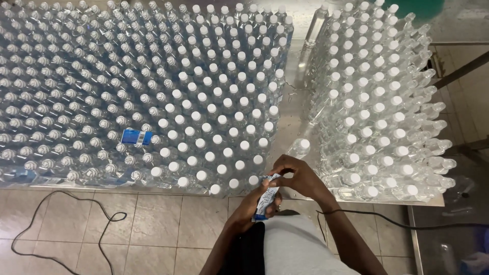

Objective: Manually peeling adhesive labels from a sheet and applying them to plastic water bottles.

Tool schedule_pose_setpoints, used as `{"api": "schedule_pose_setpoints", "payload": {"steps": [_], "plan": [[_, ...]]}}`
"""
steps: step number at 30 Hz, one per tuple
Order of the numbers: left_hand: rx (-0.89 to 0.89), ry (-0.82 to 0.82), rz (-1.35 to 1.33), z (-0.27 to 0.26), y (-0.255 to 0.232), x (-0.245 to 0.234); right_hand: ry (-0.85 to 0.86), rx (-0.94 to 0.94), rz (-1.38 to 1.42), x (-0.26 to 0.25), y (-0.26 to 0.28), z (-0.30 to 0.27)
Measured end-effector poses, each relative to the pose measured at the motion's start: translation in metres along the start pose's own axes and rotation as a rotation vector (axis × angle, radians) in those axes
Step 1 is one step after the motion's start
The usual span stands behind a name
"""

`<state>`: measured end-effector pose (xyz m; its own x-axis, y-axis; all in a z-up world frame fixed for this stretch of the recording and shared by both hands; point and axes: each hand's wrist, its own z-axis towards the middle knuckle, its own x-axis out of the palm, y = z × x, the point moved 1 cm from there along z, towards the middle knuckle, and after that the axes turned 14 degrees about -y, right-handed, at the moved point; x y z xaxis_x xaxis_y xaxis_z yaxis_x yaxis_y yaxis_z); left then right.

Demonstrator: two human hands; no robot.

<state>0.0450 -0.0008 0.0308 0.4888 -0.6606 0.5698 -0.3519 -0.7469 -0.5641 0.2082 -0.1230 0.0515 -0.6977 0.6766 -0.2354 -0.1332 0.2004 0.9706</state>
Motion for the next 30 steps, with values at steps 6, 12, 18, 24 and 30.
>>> {"api": "schedule_pose_setpoints", "payload": {"steps": [6, 12, 18, 24, 30], "plan": [[-0.047, 0.054, -0.102, 0.008, 0.012, -0.013, -0.098, 0.175, -0.030, -0.015, 0.006, 0.001], [0.000, -0.023, -0.116, 0.013, 0.012, -0.015, -0.231, 0.037, 0.148, -0.034, -0.026, -0.005], [0.063, -0.008, -0.150, 0.027, 0.021, -0.025, -0.706, -0.151, 0.159, -0.056, -0.046, 0.016], [0.061, -0.009, -0.146, 0.024, 0.019, -0.022, -0.823, -0.259, 0.107, -0.049, -0.098, 0.028], [0.059, 0.008, -0.181, 0.033, 0.026, -0.037, -0.888, -0.210, 0.284, -0.041, -0.090, 0.011]]}}
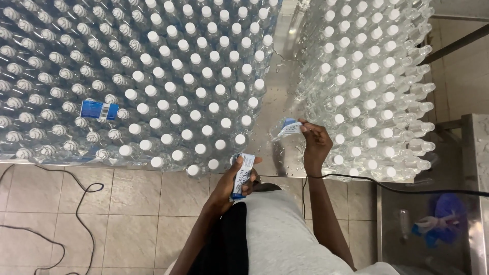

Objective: Manually peeling adhesive labels from a sheet and applying them to plastic water bottles.

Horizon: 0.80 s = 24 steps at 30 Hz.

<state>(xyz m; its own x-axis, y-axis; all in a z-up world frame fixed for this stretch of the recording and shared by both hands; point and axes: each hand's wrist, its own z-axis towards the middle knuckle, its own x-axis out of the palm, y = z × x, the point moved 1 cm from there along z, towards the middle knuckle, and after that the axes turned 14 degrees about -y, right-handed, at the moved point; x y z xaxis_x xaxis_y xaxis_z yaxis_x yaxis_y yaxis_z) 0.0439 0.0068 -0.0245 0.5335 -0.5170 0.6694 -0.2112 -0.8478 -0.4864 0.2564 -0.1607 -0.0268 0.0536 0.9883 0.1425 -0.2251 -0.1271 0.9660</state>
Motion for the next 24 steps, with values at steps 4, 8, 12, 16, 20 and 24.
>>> {"api": "schedule_pose_setpoints", "payload": {"steps": [4, 8, 12, 16, 20, 24], "plan": [[-0.006, -0.003, 0.009, 0.000, 0.003, 0.005, 0.067, -0.023, -0.067, 0.011, 0.010, 0.013], [-0.010, 0.021, 0.042, 0.000, -0.002, 0.007, 0.224, -0.066, -0.143, 0.004, 0.002, 0.010], [0.017, -0.010, 0.052, -0.003, -0.004, 0.007, 0.267, -0.080, -0.137, -0.016, -0.023, 0.007], [0.009, -0.025, 0.058, -0.007, -0.003, 0.007, 0.297, -0.156, -0.152, -0.008, -0.010, 0.006], [0.005, -0.002, 0.075, -0.003, -0.005, 0.007, 0.298, -0.312, -0.313, -0.007, 0.000, 0.013], [0.000, -0.005, 0.058, -0.006, -0.003, 0.005, 0.346, -0.488, -0.428, -0.024, -0.016, 0.020]]}}
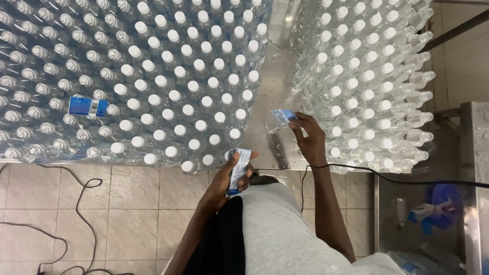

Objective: Manually peeling adhesive labels from a sheet and applying them to plastic water bottles.

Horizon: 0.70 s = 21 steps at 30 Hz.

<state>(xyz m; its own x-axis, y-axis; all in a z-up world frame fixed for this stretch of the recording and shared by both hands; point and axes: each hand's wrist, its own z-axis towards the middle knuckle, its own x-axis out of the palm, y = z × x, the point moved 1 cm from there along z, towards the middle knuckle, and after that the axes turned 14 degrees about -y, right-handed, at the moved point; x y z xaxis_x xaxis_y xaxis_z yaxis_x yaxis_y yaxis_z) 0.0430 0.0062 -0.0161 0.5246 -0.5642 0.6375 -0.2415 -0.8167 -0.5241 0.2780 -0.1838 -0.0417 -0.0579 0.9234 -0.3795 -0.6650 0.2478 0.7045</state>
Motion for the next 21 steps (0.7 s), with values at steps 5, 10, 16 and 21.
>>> {"api": "schedule_pose_setpoints", "payload": {"steps": [5, 10, 16, 21], "plan": [[0.000, 0.002, -0.011, -0.001, 0.000, 0.000, 0.053, -0.109, -0.003, -0.010, 0.005, 0.001], [0.034, 0.019, -0.052, 0.003, 0.002, 0.003, 0.016, -0.367, -0.023, -0.016, 0.028, 0.010], [0.100, 0.036, -0.149, -0.002, -0.007, 0.020, -0.049, -0.625, 0.024, -0.006, 0.069, -0.016], [0.198, -0.094, -0.139, -0.042, -0.050, 0.066, -0.065, -0.763, 0.168, 0.001, 0.114, -0.028]]}}
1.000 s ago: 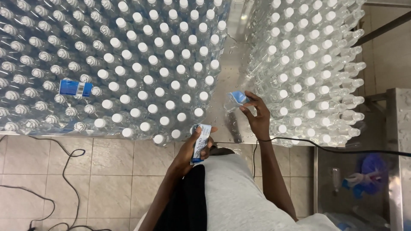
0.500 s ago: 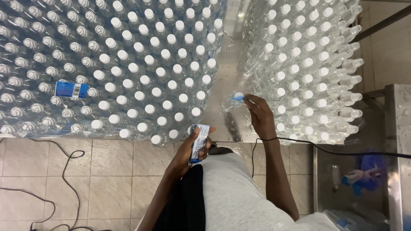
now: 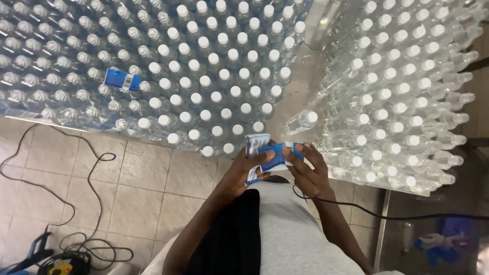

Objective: Manually peeling adhesive labels from a sheet and applying them to plastic water bottles.

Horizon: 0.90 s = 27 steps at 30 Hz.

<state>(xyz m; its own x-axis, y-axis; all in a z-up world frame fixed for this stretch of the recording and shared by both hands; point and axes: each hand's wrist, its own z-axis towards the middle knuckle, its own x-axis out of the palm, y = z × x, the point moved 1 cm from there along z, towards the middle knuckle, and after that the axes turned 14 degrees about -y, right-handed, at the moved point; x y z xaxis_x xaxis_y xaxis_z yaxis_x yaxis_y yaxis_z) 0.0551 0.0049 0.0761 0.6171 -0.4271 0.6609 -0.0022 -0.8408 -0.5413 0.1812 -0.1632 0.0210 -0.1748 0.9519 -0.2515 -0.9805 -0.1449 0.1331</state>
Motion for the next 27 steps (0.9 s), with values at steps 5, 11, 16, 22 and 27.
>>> {"api": "schedule_pose_setpoints", "payload": {"steps": [5, 11, 16, 22, 27], "plan": [[0.094, 0.028, 0.022, -0.004, 0.007, -0.011, -0.087, 0.000, -0.050, 0.009, -0.005, -0.005], [0.213, 0.002, 0.055, -0.022, -0.002, -0.006, -0.093, 0.079, 0.017, 0.021, -0.004, 0.012], [0.296, -0.097, 0.026, -0.025, 0.005, -0.034, -0.003, 0.341, 0.283, 0.041, 0.007, 0.037], [0.390, -0.212, -0.293, -0.057, 0.000, -0.080, 0.084, 0.692, 0.472, 0.133, -0.013, 0.047], [0.476, -0.272, -0.448, -0.083, 0.019, -0.120, 0.404, 1.076, 0.753, 0.279, -0.030, 0.070]]}}
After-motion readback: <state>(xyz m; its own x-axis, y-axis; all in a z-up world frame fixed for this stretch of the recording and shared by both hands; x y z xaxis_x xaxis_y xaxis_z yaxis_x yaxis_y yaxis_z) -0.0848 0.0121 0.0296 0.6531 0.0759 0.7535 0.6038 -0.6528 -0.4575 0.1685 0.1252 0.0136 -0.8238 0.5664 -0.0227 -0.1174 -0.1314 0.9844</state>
